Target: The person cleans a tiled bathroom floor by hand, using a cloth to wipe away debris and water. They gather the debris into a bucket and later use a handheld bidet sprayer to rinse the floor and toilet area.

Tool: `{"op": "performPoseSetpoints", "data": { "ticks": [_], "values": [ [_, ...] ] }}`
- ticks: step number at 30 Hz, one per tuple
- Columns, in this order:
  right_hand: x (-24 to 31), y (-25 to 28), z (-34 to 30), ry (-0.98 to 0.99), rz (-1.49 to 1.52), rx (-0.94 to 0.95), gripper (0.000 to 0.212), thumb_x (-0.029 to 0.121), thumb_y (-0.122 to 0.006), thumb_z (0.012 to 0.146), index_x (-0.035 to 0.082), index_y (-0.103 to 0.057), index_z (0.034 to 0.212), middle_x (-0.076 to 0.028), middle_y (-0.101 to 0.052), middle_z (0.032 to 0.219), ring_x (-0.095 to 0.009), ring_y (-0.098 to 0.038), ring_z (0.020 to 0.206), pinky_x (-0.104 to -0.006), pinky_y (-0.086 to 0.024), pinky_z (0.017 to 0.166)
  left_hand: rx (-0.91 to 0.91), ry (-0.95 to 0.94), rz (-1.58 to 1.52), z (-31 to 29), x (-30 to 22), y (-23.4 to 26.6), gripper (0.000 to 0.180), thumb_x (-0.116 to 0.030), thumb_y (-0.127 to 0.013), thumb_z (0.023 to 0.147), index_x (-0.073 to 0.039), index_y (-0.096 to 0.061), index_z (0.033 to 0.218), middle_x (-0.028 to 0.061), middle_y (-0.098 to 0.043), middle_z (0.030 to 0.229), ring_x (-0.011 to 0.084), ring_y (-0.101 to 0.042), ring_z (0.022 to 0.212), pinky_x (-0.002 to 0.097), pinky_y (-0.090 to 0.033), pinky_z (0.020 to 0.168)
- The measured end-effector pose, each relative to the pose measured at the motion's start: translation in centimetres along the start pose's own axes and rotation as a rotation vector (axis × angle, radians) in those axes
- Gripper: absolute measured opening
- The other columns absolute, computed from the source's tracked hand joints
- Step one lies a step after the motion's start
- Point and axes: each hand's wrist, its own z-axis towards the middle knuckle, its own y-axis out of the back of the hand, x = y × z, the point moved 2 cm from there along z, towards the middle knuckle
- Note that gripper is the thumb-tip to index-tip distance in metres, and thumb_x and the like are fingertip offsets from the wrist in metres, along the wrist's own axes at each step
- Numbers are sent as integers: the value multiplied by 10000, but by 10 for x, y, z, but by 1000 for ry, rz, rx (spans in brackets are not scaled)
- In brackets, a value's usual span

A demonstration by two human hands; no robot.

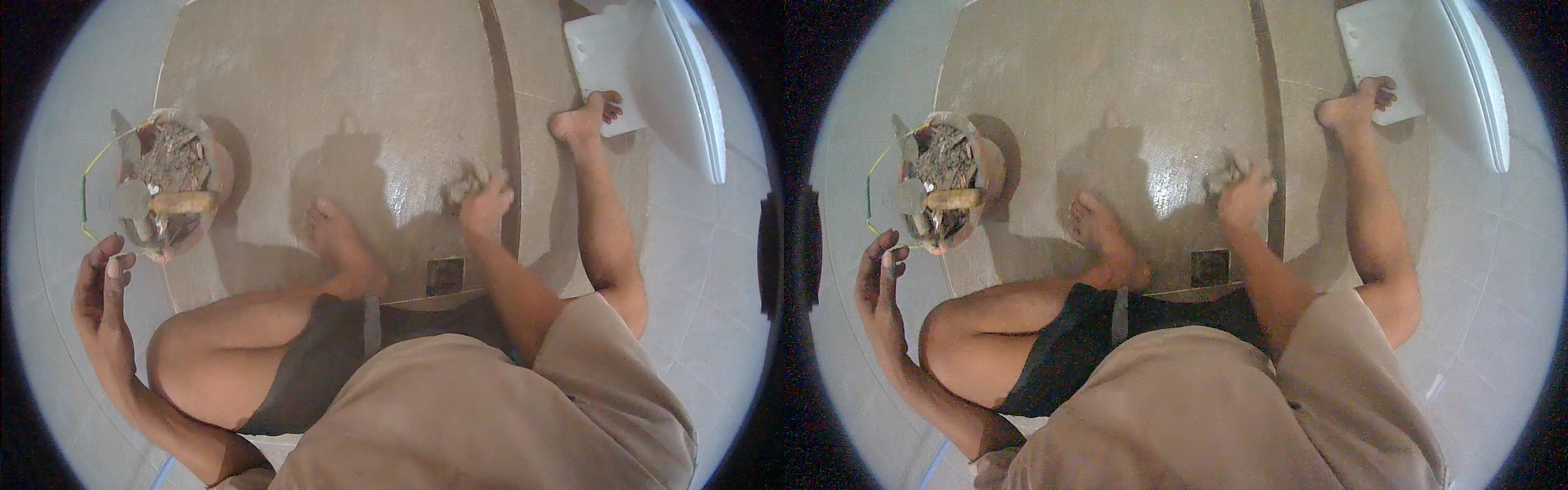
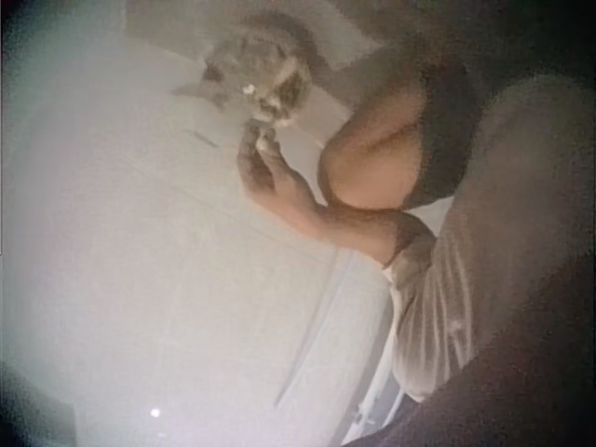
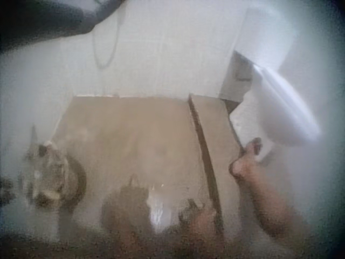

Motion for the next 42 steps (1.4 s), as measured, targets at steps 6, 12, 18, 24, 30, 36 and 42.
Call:
{"op": "performPoseSetpoints", "data": {
  "ticks": [6, 12, 18, 24, 30, 36, 42],
  "values": [
    [-1, -62, 3, -290, -276, 82, 589, 149, -730, 859, -20, -509, 1378, -282, -525, 1308, -486, -528, 1216, -565, -422, 1053, -26, -61, -75, 7, -37, -19, 372, -248, -625, 1043, 7, -651, 1313, 105, -692, 1250, 193, -648, 1141, 370, -472, 1023],
    [23, -74, 88, -73, 38, 10, 570, 145, -731, 836, -12, -541, 1350, -290, -503, 1378, -438, -513, 1281, -533, -412, 1087, 33, -20, -78, 23, -47, -30, 376, -259, -634, 1036, 12, -653, 1296, 100, -694, 1215, 184, -648, 1111, 368, -476, 1005],
    [29, -69, 97, -309, -283, -17, 536, 163, -697, 875, -13, -544, 1357, -288, -507, 1356, -461, -514, 1261, -562, -401, 1093, 17, -19, -76, 31, -45, -23, 392, -276, -645, 1028, 12, -651, 1293, 95, -693, 1211, 177, -648, 1087, 360, -478, 975],
    [127, -122, 117, 71, 114, 233, 411, 152, -583, 948, -5, -600, 1327, -294, -549, 1389, -453, -548, 1255, -547, -432, 1066, 44, 7, -96, 43, -55, -27, 388, -273, -650, 1027, 13, -651, 1289, 104, -692, 1215, 181, -651, 1086, 376, -486, 1002],
    [90, -91, 193, -518, 1042, 456, 549, 331, -607, 972, 17, -560, 1419, -284, -549, 1432, -434, -523, 1306, -546, -422, 1076, 81, 16, -142, 49, -59, -33, 395, -278, -668, 1021, 13, -651, 1287, 114, -692, 1219, 186, -656, 1081, 390, -497, 1012],
    [106, -98, 138, 354, -291, -43, 600, 368, -643, 959, 22, -531, 1436, -293, -467, 1489, -466, -468, 1312, -544, -402, 1091, 39, 34, -79, 46, -55, -29, 427, -326, -637, 1026, -5, -645, 1308, 105, -688, 1264, 176, -649, 1080, 346, -473, 958],
    [140, -123, 146, 488, 128, 11, 541, 178, -756, 869, 76, -587, 1373, -279, -513, 1414, -469, -478, 1287, -534, -407, 1092, 41, 14, -113, 50, -58, -33, 399, -290, -670, 1014, 10, -658, 1277, 116, -693, 1231, 186, -660, 1075, 366, -490, 979]
  ]
}}
